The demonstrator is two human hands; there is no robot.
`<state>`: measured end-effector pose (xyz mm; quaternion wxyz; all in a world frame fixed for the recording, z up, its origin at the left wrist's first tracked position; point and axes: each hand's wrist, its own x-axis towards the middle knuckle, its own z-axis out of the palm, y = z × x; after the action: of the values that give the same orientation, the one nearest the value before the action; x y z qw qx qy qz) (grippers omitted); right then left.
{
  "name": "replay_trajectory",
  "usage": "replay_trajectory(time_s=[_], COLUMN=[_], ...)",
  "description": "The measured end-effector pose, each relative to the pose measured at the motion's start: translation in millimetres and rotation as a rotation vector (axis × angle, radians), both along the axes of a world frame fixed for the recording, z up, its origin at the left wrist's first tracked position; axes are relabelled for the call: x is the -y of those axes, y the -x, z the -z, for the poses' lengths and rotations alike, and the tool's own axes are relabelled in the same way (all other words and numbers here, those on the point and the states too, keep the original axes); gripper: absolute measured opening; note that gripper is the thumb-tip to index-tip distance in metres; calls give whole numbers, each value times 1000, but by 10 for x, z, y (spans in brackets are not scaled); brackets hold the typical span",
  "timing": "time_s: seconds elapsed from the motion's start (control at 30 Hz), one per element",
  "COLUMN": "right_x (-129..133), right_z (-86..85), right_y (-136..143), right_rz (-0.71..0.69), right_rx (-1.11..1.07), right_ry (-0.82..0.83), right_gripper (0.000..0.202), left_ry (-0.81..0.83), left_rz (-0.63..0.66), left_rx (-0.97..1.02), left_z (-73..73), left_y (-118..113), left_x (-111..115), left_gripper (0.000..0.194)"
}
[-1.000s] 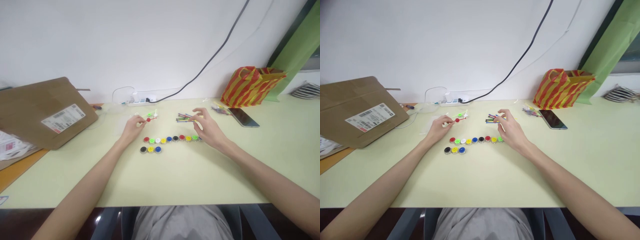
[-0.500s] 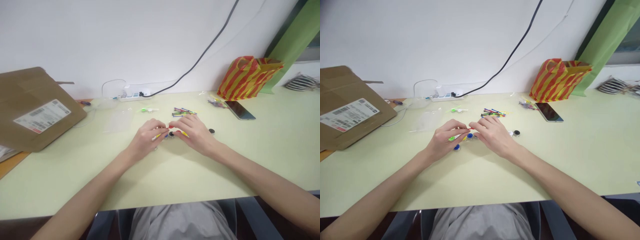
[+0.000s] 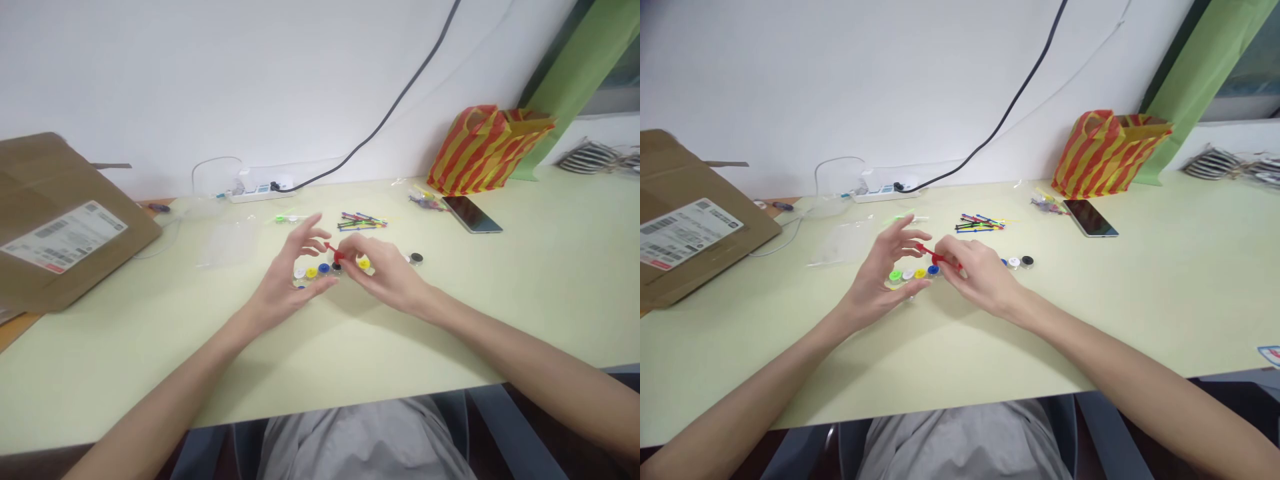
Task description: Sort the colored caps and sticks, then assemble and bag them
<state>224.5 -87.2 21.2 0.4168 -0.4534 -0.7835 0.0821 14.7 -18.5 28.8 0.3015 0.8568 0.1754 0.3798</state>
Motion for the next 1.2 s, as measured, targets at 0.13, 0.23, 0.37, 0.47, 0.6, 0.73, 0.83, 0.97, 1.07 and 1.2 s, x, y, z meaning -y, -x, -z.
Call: replay_trajectory(time_s=[0.13, 0.23, 0.37, 0.47, 0.6, 0.73, 0.83, 0.97, 1.07, 1.2], right_x=[72, 83, 69, 65, 63, 57, 54, 50, 47, 41], right_z=[-51, -65, -76, -91, -112, -110, -96, -96, -107, -103], right_y=[91, 102, 58, 42, 49, 48, 44, 34, 20, -21], right_rz=[-137, -231, -332, -345, -374, -429, -455, -490, -555, -631], right_rx=[-290, -394, -482, -487, -498, -538, -537, -510, -507, -509], right_ry=[208, 320, 402, 436, 505, 604, 665, 690, 718, 777], right_gripper=[5, 13, 21, 18, 13, 12, 9, 6, 9, 13], left_ry=[-55, -36, -25, -18, 1, 77, 138, 198, 224, 238], left_rz=[-30, -40, 5, 21, 43, 95, 119, 159, 195, 205], left_rx=[-112, -154, -175, -173, -198, -230, -239, -255, -257, -254], left_z=[59, 43, -14, -39, -32, -21, -44, -101, -120, -107], left_y=[-19, -18, -12, -7, 1, 5, 6, 9, 15, 50], left_x=[-5, 19, 64, 79, 71, 78, 102, 124, 128, 118], left_gripper=[31, 16, 13, 10, 5, 2, 2, 4, 8, 7])
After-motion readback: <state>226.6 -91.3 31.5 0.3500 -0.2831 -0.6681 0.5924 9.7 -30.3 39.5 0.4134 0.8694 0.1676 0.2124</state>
